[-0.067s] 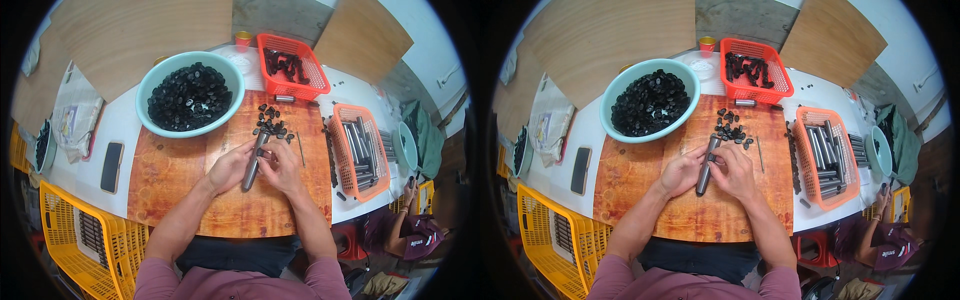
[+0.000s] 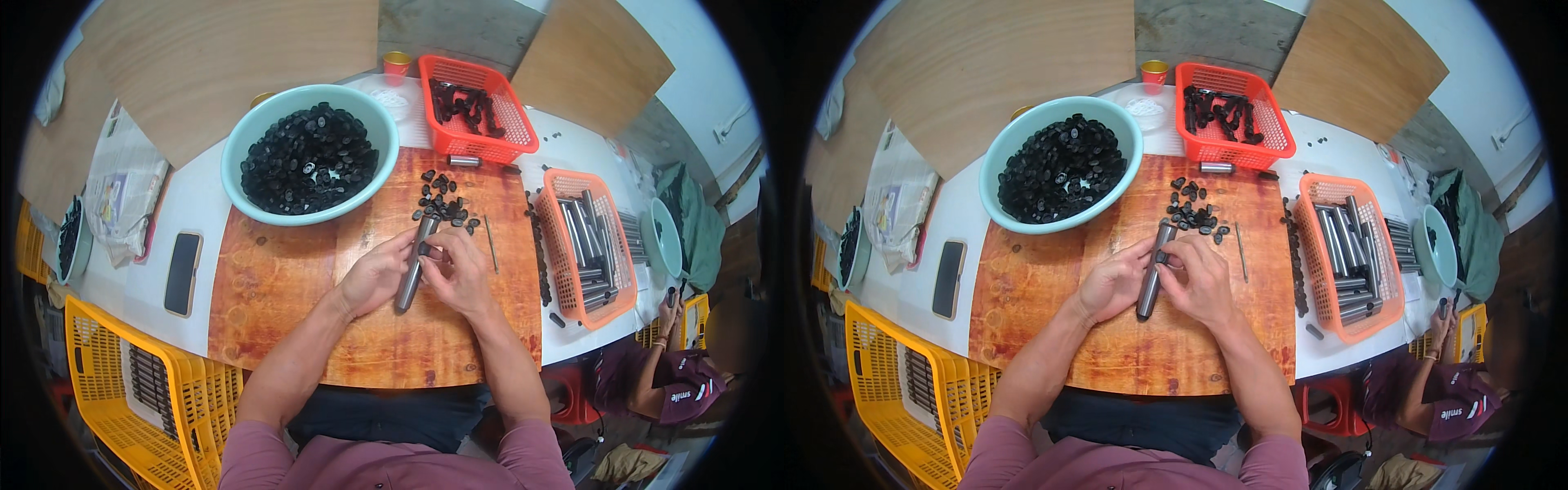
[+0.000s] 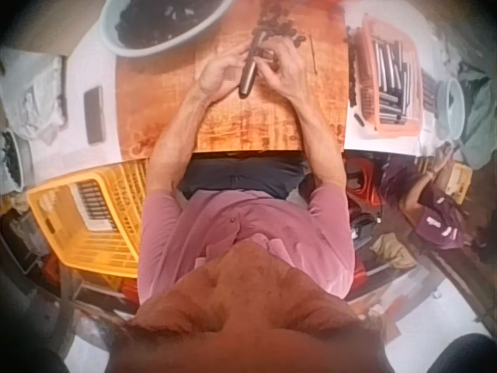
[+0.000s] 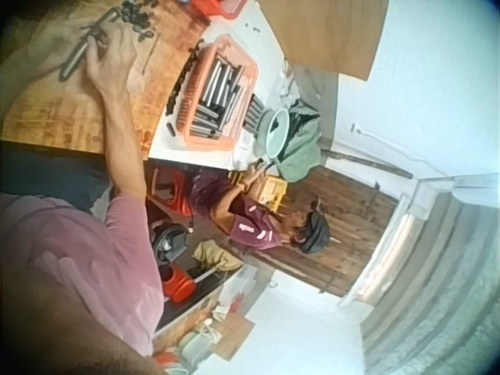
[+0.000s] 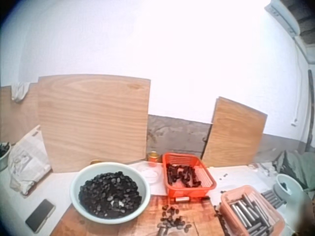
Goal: The person repeatedly picks small black circular parts from a bowl and inserts them into a cylindrical metal tool held in the left hand. After each insertion, the person places the tool into a yellow basket. The process is repeated continuously throughout the clip.
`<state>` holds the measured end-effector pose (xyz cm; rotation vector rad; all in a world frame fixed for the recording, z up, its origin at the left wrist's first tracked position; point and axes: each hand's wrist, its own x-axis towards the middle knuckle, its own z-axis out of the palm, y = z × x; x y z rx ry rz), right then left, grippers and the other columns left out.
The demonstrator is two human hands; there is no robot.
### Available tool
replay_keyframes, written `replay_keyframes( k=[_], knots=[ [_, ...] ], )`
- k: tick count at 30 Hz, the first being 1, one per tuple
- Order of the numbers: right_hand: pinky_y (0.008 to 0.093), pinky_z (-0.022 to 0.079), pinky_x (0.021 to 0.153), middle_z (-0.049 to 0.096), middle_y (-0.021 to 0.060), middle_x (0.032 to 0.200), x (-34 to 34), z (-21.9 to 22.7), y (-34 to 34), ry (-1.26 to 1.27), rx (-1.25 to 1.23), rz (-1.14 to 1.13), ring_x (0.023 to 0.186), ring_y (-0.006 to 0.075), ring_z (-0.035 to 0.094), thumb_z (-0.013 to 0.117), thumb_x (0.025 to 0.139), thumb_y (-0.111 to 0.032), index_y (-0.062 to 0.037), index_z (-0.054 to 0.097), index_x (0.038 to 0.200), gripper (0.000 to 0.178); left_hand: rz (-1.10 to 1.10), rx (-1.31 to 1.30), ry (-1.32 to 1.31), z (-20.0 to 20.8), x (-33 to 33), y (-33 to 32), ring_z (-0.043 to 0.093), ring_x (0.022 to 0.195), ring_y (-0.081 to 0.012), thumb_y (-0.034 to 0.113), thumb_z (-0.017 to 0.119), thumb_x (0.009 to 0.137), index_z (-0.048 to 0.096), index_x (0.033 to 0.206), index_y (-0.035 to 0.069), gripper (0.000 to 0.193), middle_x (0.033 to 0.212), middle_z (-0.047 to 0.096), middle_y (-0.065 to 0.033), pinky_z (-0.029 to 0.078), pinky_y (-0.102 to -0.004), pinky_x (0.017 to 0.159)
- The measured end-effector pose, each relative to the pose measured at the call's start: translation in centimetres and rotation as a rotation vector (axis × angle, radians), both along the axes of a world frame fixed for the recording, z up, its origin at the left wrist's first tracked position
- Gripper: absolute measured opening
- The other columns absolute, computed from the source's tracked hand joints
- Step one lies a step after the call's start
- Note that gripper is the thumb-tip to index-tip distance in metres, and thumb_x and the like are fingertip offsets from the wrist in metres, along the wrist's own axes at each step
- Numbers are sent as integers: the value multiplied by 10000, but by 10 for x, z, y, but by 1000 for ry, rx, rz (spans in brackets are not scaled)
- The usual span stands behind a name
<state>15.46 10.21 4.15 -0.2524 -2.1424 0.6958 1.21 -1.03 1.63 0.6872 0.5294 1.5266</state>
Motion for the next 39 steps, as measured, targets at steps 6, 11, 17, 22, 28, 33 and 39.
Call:
replay_keyframes(
  k=[6,11,17,22,28,33,39],
  knots=[
    [348,541,652,643,130,917,3,-1,3,-13,53,-2,754,262,665,788,770,-21,-13,663,1021,280,-87,-53,-208,6,-1,1,541,1323,-276,370,583,990,277,1581,-17,770,1418,532,-188,416,-432,1160],
    [350,543,649,638,132,913,2,-3,2,-6,31,-2,753,266,664,791,768,-23,-13,662,1025,288,-96,-14,-264,-6,-5,2,549,1316,-267,347,590,998,275,1579,-16,754,1405,541,-181,442,-430,1137],
    [340,569,679,634,160,1005,4,-4,3,-69,34,26,882,276,675,781,781,23,8,669,1055,296,32,-68,13,4,6,0,560,1267,-223,238,505,995,314,1568,-2,650,1350,563,-138,446,-377,1115],
    [346,549,630,623,125,930,2,-4,0,-34,23,-3,729,246,660,790,775,-16,-19,662,1050,303,-41,-105,-280,12,2,0,567,1264,-214,41,463,891,336,1548,-22,672,1320,577,-130,440,-369,1126],
    [337,540,616,618,123,933,1,-2,3,-38,63,12,716,233,656,790,782,-16,-20,665,1052,297,81,-78,7,2,9,-2,596,1221,-220,59,450,915,341,1542,-32,643,1275,607,-129,445,-373,1117],
    [334,537,617,614,123,928,1,-3,1,-35,53,4,711,230,655,789,781,-15,-18,669,1052,296,-70,-51,-400,-5,1,2,563,1286,-226,76,545,894,313,1548,-54,706,1399,549,-164,433,-357,1140],
    [352,543,697,633,153,978,5,-2,1,-96,9,19,865,277,658,775,783,21,6,687,1043,275,48,-108,-87,-1,6,0,600,1198,-203,265,518,1008,384,1507,-29,595,1267,606,-134,458,-344,1086]
  ],
)
